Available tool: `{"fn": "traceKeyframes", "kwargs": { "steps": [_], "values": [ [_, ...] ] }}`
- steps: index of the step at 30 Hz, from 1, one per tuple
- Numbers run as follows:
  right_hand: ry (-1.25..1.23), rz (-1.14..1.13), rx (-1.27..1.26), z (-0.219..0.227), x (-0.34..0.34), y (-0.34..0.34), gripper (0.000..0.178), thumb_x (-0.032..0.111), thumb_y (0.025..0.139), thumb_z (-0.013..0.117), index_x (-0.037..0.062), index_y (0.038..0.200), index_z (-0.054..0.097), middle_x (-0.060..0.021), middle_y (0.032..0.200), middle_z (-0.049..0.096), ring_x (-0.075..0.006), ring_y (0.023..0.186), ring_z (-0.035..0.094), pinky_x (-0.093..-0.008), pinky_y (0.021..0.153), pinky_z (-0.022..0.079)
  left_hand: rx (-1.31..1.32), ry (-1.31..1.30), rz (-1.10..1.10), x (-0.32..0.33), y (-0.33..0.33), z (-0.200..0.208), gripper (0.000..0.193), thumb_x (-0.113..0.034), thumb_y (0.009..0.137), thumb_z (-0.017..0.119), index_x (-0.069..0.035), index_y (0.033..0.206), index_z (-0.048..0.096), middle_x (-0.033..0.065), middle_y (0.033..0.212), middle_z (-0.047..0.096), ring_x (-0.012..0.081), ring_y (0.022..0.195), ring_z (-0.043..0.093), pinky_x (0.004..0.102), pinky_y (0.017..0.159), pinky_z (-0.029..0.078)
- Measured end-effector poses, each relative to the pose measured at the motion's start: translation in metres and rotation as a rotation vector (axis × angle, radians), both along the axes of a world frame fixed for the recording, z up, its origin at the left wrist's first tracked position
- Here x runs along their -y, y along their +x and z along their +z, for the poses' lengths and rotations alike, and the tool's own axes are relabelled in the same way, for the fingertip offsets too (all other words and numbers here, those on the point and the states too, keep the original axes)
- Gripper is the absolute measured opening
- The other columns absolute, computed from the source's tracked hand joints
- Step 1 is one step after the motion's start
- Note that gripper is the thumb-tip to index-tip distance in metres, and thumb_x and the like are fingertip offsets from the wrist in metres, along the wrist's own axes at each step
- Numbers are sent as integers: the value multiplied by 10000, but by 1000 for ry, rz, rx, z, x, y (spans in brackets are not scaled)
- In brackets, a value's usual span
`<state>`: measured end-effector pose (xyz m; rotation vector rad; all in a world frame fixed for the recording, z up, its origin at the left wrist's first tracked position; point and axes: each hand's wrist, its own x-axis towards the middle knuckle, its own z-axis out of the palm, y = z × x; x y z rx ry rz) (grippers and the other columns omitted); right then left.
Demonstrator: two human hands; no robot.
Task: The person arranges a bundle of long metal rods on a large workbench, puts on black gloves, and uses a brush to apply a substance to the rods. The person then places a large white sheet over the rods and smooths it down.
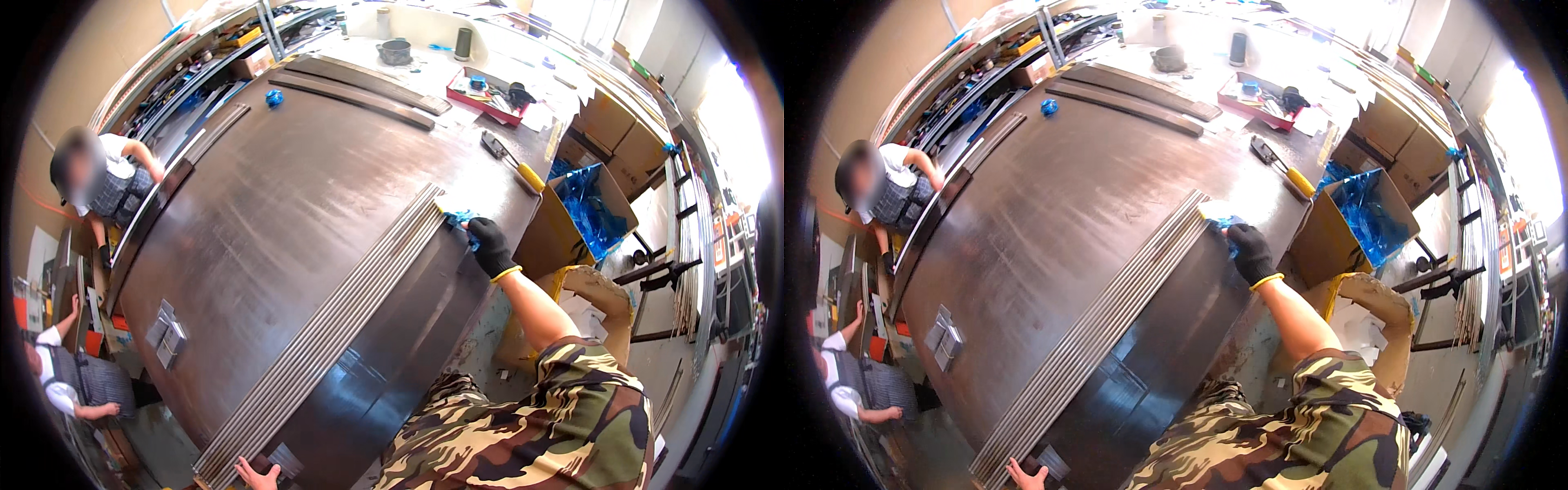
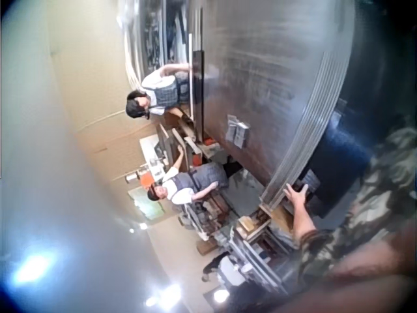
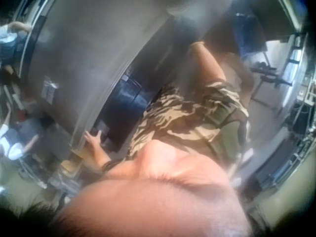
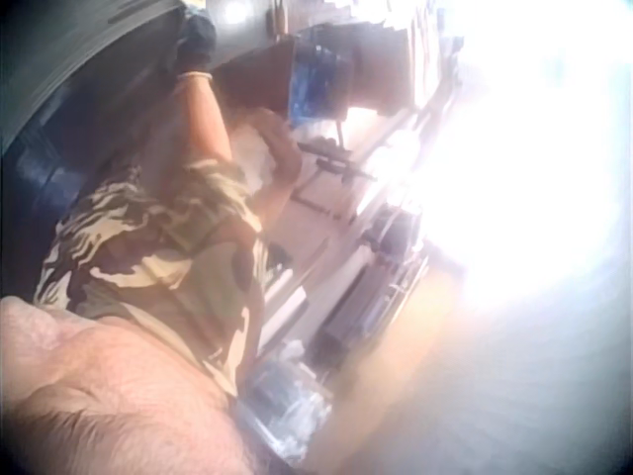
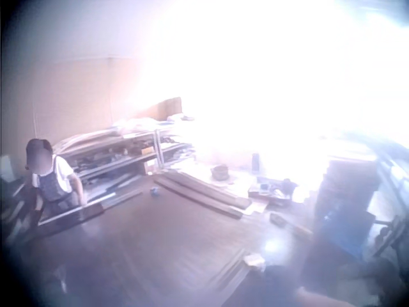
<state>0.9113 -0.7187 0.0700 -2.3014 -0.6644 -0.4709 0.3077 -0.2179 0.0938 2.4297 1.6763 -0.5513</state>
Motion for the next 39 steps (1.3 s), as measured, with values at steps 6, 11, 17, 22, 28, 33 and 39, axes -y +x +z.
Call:
{"fn": "traceKeyframes", "kwargs": {
  "steps": [6, 11, 17, 22, 28, 33, 39],
  "values": [
    [-60, 20, -9, -2, -14, 8, 165, 50, 841, 582, 97, 988, 640, -139, 911, 636, -348, 837, 612, -407, 729, 491, 75, -9, -31, -4, -5, -5, 1140, -561, 661, 813, -119, 1532, 224, 275, 1561, 157, 417, 1441, 188, 534, 1161, 221],
    [-29, 29, 18, -1, -38, 18, 126, 59, 848, 584, 95, 952, 644, -156, 918, 648, -347, 845, 631, -418, 723, 500, 97, -13, -15, -2, -10, -8, 1150, -564, 654, 815, -117, 1533, 222, 282, 1555, 171, 426, 1435, 198, 526, 1162, 222],
    [-16, 51, 79, 0, -47, 26, 106, 80, 843, 599, 98, 935, 647, -154, 887, 644, -347, 839, 629, -416, 715, 503, 83, 23, -35, -3, -10, -10, 1120, -562, 670, 804, -160, 1539, 222, 255, 1566, 176, 411, 1430, 233, 546, 1152, 225],
    [28, 67, 30, -12, -24, -9, 77, 63, 855, 597, 78, 923, 632, -146, 858, 631, -354, 802, 615, -409, 708, 491, 61, -4, 11, -1, -8, -7, 1110, -558, 674, 802, -175, 1540, 222, 233, 1577, 168, 393, 1441, 218, 548, 1153, 223],
    [-37, 78, 25, 4, -15, -34, 68, 80, 859, 601, 85, 926, 613, -146, 859, 630, -355, 790, 611, -420, 692, 489, 59, -2, 10, -10, -21, -22, 1127, -564, 668, 804, -176, 1542, 208, 227, 1584, 141, 391, 1446, 205, 535, 1159, 219],
    [-82, -50, 78, 5, -7, -32, 133, 110, 855, 599, 95, 986, 614, -139, 930, 640, -355, 851, 616, -426, 713, 497, 58, 0, -10, -7, -7, -15, 1111, -597, 685, 773, -165, 1541, 212, 227, 1576, 171, 398, 1434, 230, 535, 1152, 239],
    [-5, 164, -29, -4, -41, -30, 123, 114, 887, 619, 84, 1001, 657, -154, 907, 650, -311, 878, 620, -367, 768, 489, 12, 9, 8, -2, -6, -4, 1106, -584, 684, 779, -159, 1538, 220, 223, 1577, 180, 414, 1417, 267, 538, 1142, 261]
  ]
}}
